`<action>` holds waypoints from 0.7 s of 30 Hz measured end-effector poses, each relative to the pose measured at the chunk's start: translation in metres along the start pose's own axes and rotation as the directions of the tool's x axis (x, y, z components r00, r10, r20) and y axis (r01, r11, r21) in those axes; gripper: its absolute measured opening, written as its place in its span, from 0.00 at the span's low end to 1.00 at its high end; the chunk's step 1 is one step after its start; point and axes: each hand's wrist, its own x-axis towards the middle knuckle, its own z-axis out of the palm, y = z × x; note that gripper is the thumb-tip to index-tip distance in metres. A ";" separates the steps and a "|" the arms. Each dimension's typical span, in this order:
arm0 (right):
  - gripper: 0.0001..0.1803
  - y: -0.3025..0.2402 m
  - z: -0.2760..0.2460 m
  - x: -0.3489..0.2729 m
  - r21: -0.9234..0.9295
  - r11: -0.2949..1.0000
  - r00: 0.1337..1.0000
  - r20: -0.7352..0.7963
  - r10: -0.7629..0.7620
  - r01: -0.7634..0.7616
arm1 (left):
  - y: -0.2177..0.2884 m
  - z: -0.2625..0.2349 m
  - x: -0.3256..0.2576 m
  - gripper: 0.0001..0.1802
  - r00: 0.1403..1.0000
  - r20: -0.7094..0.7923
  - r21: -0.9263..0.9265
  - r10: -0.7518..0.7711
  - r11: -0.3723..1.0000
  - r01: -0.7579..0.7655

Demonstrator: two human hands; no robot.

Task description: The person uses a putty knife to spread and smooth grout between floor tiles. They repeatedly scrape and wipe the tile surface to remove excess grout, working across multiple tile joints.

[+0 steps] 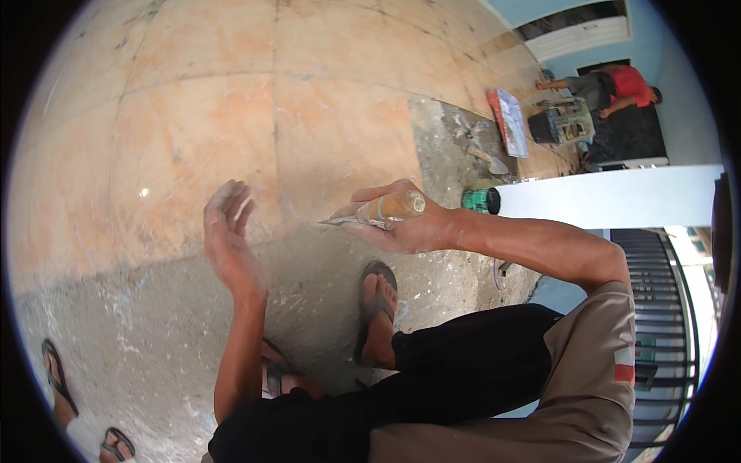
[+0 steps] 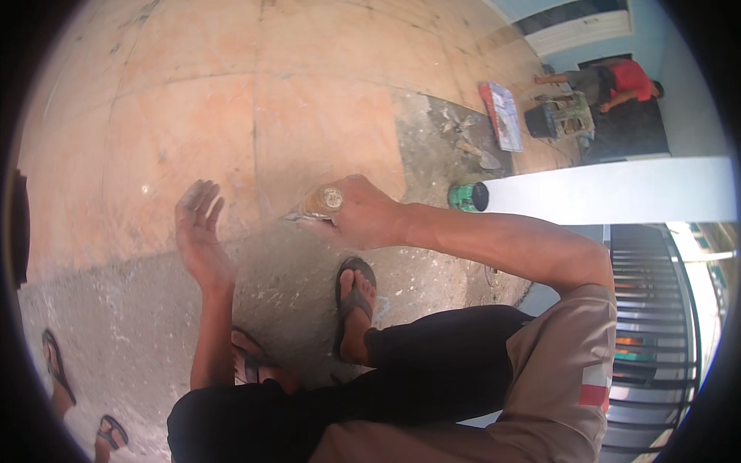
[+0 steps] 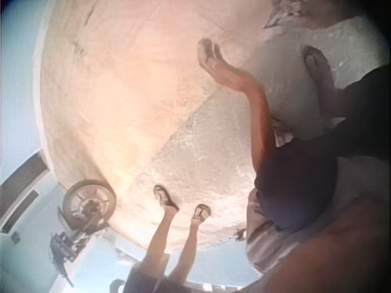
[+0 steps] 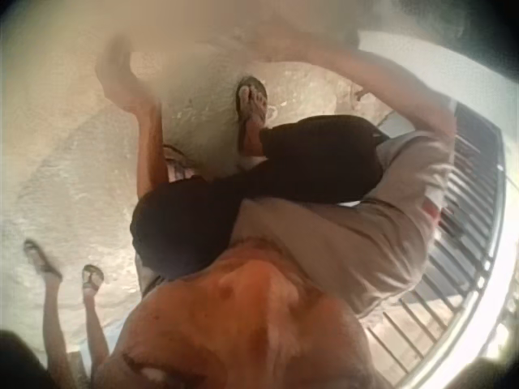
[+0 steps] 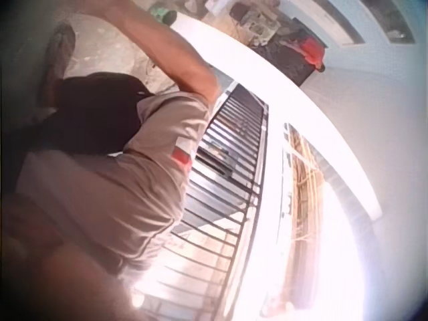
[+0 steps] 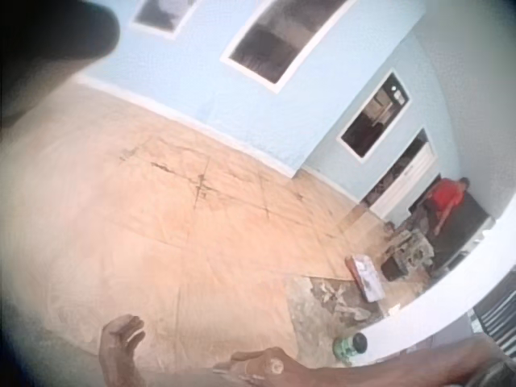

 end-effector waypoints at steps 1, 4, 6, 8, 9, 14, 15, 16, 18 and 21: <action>0.14 -0.003 -0.009 -0.014 -0.038 0.993 0.991 -0.078 0.106 -0.109 | 0.013 0.023 -0.003 0.30 0.988 0.055 0.096 0.147 0.984 -0.151; 0.13 -0.001 -0.003 -0.035 0.137 0.897 0.872 -0.214 0.441 -0.420 | 0.042 0.074 -0.014 0.31 0.802 0.280 0.287 0.527 0.752 -0.594; 0.13 0.012 0.038 -0.041 0.495 0.745 0.786 -0.181 0.591 -0.447 | 0.046 0.089 -0.028 0.32 0.577 0.517 0.305 0.633 0.493 -0.815; 0.14 0.020 0.106 -0.043 0.555 0.799 0.830 -0.315 0.461 -0.233 | 0.026 0.081 -0.031 0.33 0.428 0.765 0.326 0.481 0.284 -0.902; 0.15 0.021 0.117 -0.047 0.583 0.791 0.840 -0.324 0.436 -0.186 | 0.007 0.076 -0.029 0.33 0.362 0.847 0.314 0.389 0.184 -0.931; 0.19 0.028 0.130 -0.068 0.815 0.545 0.821 -0.165 0.547 -0.199 | -0.049 -0.007 -0.042 0.35 0.796 0.604 0.593 -0.039 0.688 -0.417; 0.20 0.038 0.127 -0.076 0.774 0.585 0.807 -0.176 0.563 -0.240 | -0.040 -0.007 -0.046 0.36 0.845 0.512 0.598 -0.157 0.771 -0.219; 0.19 0.042 0.124 -0.073 0.783 0.597 0.832 -0.207 0.515 -0.174 | -0.026 -0.006 -0.039 0.36 0.808 0.529 0.606 -0.258 0.781 -0.148; 0.18 0.040 0.120 -0.061 0.802 0.596 0.873 -0.256 0.416 -0.048 | 0.008 -0.006 -0.030 0.36 0.711 0.533 0.641 -0.459 0.768 0.015; 0.16 0.050 0.133 -0.039 0.741 0.672 0.906 -0.296 0.302 0.018 | 0.033 0.017 -0.022 0.21 0.642 0.504 0.612 -0.577 0.763 0.205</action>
